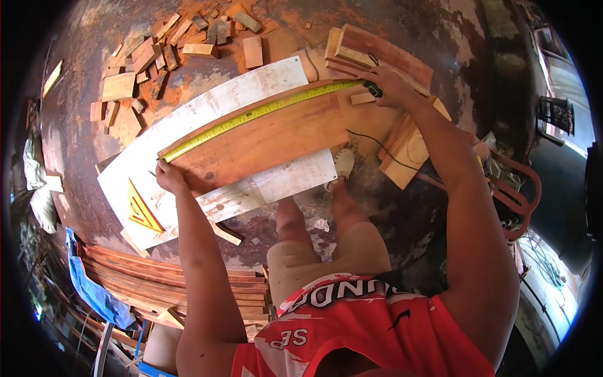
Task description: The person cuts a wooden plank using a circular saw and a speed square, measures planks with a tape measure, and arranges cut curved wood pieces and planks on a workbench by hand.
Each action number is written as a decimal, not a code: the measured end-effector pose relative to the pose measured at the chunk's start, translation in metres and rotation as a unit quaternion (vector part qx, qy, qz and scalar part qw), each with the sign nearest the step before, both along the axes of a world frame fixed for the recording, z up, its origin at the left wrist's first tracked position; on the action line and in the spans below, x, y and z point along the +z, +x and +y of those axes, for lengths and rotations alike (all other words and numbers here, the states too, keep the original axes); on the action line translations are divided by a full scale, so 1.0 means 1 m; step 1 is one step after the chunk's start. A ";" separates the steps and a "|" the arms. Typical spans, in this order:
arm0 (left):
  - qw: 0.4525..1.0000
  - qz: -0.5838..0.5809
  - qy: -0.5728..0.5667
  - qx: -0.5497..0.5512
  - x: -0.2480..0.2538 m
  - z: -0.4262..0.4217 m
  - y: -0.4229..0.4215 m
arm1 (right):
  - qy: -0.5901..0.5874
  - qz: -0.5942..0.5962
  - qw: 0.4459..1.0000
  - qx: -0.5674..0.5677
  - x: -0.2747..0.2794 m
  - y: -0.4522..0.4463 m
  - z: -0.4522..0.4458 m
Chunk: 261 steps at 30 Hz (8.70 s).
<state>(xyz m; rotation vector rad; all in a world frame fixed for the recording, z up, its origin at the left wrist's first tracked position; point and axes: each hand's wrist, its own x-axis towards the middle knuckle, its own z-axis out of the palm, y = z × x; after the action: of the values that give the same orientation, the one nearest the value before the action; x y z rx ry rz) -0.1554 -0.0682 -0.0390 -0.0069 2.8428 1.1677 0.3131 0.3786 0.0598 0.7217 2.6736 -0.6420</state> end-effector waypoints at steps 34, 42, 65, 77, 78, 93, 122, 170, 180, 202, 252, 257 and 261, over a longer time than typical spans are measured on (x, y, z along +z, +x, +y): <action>0.980 -0.134 0.134 -0.052 0.006 -0.118 0.065 | -0.022 -0.049 0.998 0.029 0.015 0.066 -0.072; 0.965 -0.158 0.211 -0.008 -0.001 -0.124 0.071 | -0.034 -0.071 0.997 0.002 0.021 0.086 -0.082; 0.971 -0.223 0.086 -0.026 0.010 -0.145 0.066 | -0.121 0.030 0.992 0.034 0.011 0.114 -0.098; 0.941 -0.178 0.173 -0.229 0.072 -0.124 0.186 | -0.418 0.014 0.898 -0.136 0.058 -0.004 -0.281; 0.944 -0.173 0.173 -0.220 0.066 -0.127 0.183 | -0.382 0.069 0.917 -0.093 0.052 -0.020 -0.300; 0.969 -0.195 0.111 -0.106 0.020 -0.090 0.057 | -0.004 0.116 0.980 0.160 -0.040 -0.158 -0.371; 0.851 -0.401 0.339 -0.011 0.082 -0.099 0.109 | -0.318 0.249 0.839 -0.365 0.011 -0.019 -0.122; 0.970 -0.102 -0.216 0.048 0.041 -0.544 -0.278 | 0.165 0.146 0.963 0.157 -0.137 -0.556 -0.551; 0.995 -0.083 -0.033 0.045 0.010 -0.564 -0.166 | 0.170 0.162 0.961 0.146 -0.140 -0.555 -0.554; 0.826 -0.455 -0.186 0.277 -0.318 -0.516 0.156 | 0.065 0.169 0.973 0.140 -0.152 -0.548 -0.540; 0.719 -0.078 -0.042 0.690 0.145 -1.044 0.214 | -0.061 -0.035 0.977 0.202 -0.007 -0.416 -0.643; 0.724 -0.124 0.012 0.678 0.125 -1.116 0.163 | -0.046 -0.080 0.972 0.218 0.061 -0.419 -0.722; 0.728 -0.270 -0.069 0.626 0.126 -1.129 0.142 | -0.080 -0.082 0.959 0.258 0.080 -0.461 -0.762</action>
<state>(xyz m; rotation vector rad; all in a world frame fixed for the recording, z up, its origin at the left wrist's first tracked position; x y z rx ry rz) -0.0135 -1.1968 0.0872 -2.1037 2.1156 0.7180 -0.1477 -0.3834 0.1395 0.0201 2.4642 -0.6110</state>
